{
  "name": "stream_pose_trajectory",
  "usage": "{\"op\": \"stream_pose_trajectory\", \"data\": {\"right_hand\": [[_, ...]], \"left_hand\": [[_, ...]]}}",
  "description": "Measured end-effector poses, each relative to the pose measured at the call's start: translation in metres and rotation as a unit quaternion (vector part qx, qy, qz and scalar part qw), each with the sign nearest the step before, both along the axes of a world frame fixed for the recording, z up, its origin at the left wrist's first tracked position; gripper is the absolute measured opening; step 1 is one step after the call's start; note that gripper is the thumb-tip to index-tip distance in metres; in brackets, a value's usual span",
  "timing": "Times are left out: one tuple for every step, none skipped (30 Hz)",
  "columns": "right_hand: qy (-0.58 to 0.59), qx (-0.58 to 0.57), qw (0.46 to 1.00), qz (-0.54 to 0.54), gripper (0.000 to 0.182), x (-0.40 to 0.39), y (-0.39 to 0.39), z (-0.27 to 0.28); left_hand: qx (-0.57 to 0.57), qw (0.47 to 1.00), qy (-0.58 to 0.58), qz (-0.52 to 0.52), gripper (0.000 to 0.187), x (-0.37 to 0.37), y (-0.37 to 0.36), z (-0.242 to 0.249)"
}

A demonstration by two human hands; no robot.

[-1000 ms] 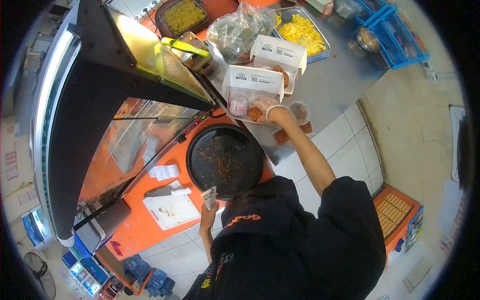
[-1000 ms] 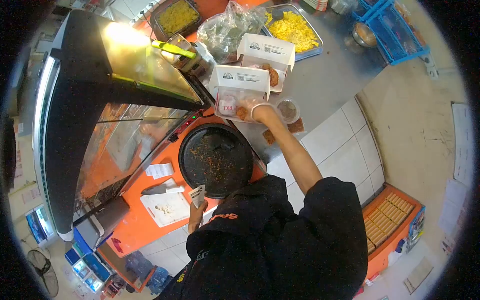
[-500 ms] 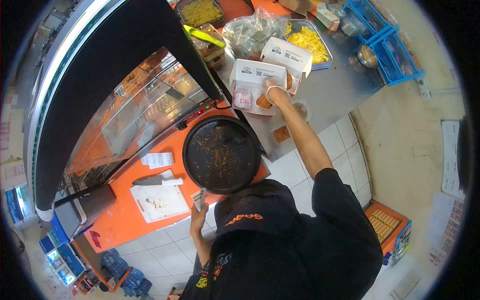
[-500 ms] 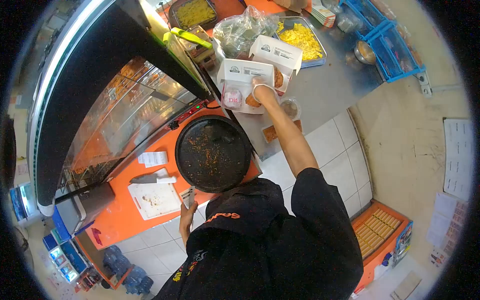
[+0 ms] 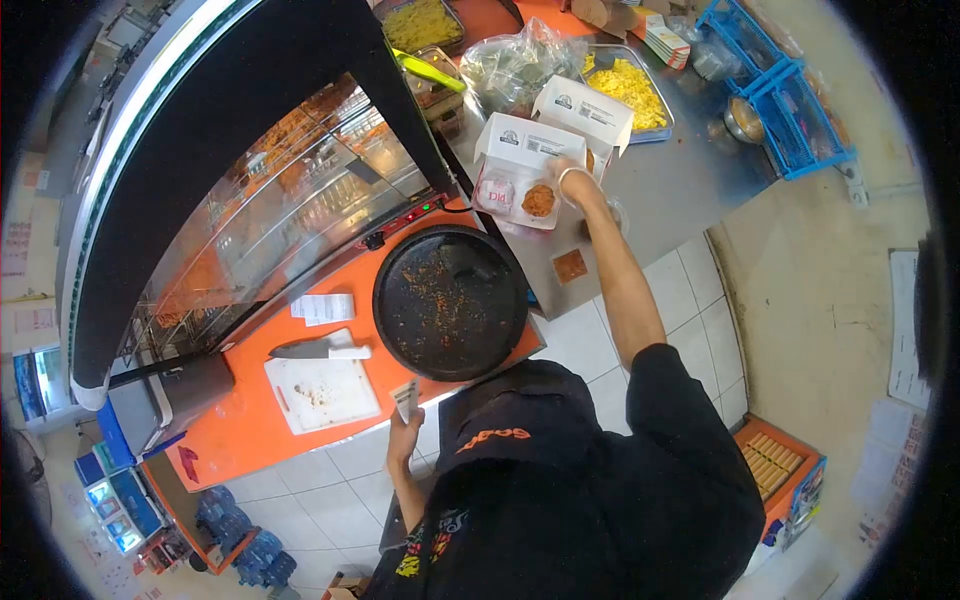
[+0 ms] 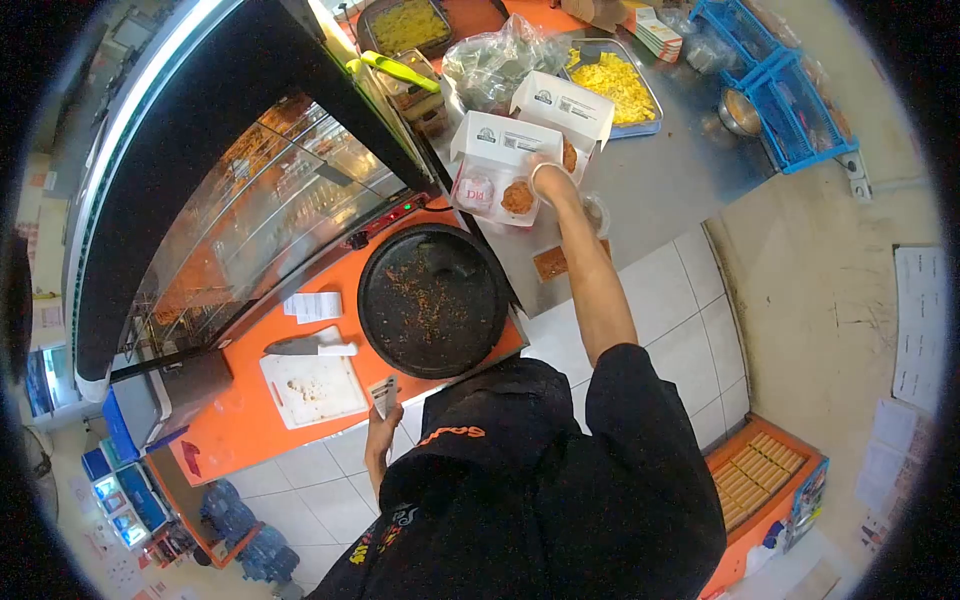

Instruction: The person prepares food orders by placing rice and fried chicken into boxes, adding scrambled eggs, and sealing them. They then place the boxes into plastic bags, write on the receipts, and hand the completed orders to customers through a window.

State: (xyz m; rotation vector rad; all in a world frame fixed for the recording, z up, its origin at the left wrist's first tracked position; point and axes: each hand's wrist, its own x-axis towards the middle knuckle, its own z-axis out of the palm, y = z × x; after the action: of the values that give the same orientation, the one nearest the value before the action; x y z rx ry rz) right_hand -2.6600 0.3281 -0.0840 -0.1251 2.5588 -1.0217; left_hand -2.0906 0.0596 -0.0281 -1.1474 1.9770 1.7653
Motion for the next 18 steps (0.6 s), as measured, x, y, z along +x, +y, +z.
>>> {"op": "stream_pose_trajectory", "data": {"right_hand": [[0.038, -0.044, 0.996, -0.065, 0.037, 0.0, 0.0, 0.008], [0.038, -0.045, 0.996, -0.065, 0.037, 0.0, -0.005, 0.023], [0.017, 0.089, 0.996, 0.028, 0.039, 0.001, -0.012, 0.035], [-0.005, 0.22, 0.968, 0.122, 0.043, 0.007, -0.02, 0.046], [-0.003, 0.216, 0.968, 0.13, 0.043, 0.017, -0.022, 0.046], [0.064, 0.237, 0.95, 0.192, 0.037, 0.033, -0.022, 0.045], [0.137, 0.25, 0.922, 0.262, 0.032, 0.045, -0.028, 0.041], [0.114, 0.274, 0.919, 0.259, 0.029, 0.046, -0.021, 0.013], [0.098, 0.293, 0.913, 0.267, 0.025, 0.039, -0.023, -0.017], [0.102, 0.278, 0.918, 0.265, 0.024, 0.039, -0.021, -0.019], [0.141, 0.22, 0.931, 0.256, 0.023, 0.047, -0.021, -0.001], [0.19, 0.14, 0.942, 0.239, 0.023, 0.054, -0.021, 0.021], [0.221, 0.042, 0.949, 0.221, 0.022, 0.064, -0.024, 0.045], [0.197, -0.072, 0.959, 0.19, 0.027, 0.077, -0.037, 0.062], [0.161, -0.178, 0.959, 0.149, 0.031, 0.097, -0.052, 0.076], [0.022, -0.263, 0.961, 0.087, 0.035, 0.125, -0.074, 0.09], [-0.118, -0.337, 0.934, 0.016, 0.039, 0.162, -0.105, 0.106], [-0.247, -0.484, 0.838, 0.052, 0.04, 0.213, -0.147, 0.139]], "left_hand": [[0.004, 1.0, 0.014, 0.012, 0.043, 0.005, -0.002, -0.006], [0.002, 1.0, 0.014, 0.013, 0.043, 0.004, -0.002, -0.004], [-0.006, 1.0, 0.005, 0.012, 0.043, 0.004, -0.001, 0.004], [-0.015, 1.0, -0.005, 0.013, 0.043, 0.004, 0.0, 0.011], [-0.019, 1.0, -0.006, 0.021, 0.043, 0.001, 0.002, 0.016], [-0.028, 1.0, 0.013, 0.003, 0.043, -0.002, 0.003, 0.021], [-0.042, 0.999, 0.032, -0.004, 0.043, 0.001, 0.002, 0.025], [-0.05, 0.997, 0.025, -0.048, 0.046, 0.012, -0.008, 0.017], [-0.07, 0.996, 0.019, -0.045, 0.048, 0.022, -0.012, 0.014], [-0.091, 0.995, 0.011, -0.035, 0.051, 0.027, -0.014, 0.014], [-0.067, 0.997, -0.017, -0.028, 0.053, 0.025, -0.019, 0.034], [-0.036, 0.998, -0.04, -0.027, 0.055, 0.025, -0.022, 0.051], [-0.047, 0.999, 0.011, -0.004, 0.057, 0.037, -0.023, 0.044], [-0.05, 0.998, 0.015, 0.027, 0.057, 0.05, -0.026, 0.034], [-0.05, 0.998, 0.025, 0.029, 0.057, 0.065, -0.031, 0.024], [-0.05, 0.998, 0.035, 0.024, 0.057, 0.078, -0.036, 0.018], [-0.05, 0.998, 0.029, 0.036, 0.057, 0.086, -0.042, 0.021], [-0.048, 0.997, 0.033, 0.043, 0.057, 0.098, -0.049, 0.015]]}}
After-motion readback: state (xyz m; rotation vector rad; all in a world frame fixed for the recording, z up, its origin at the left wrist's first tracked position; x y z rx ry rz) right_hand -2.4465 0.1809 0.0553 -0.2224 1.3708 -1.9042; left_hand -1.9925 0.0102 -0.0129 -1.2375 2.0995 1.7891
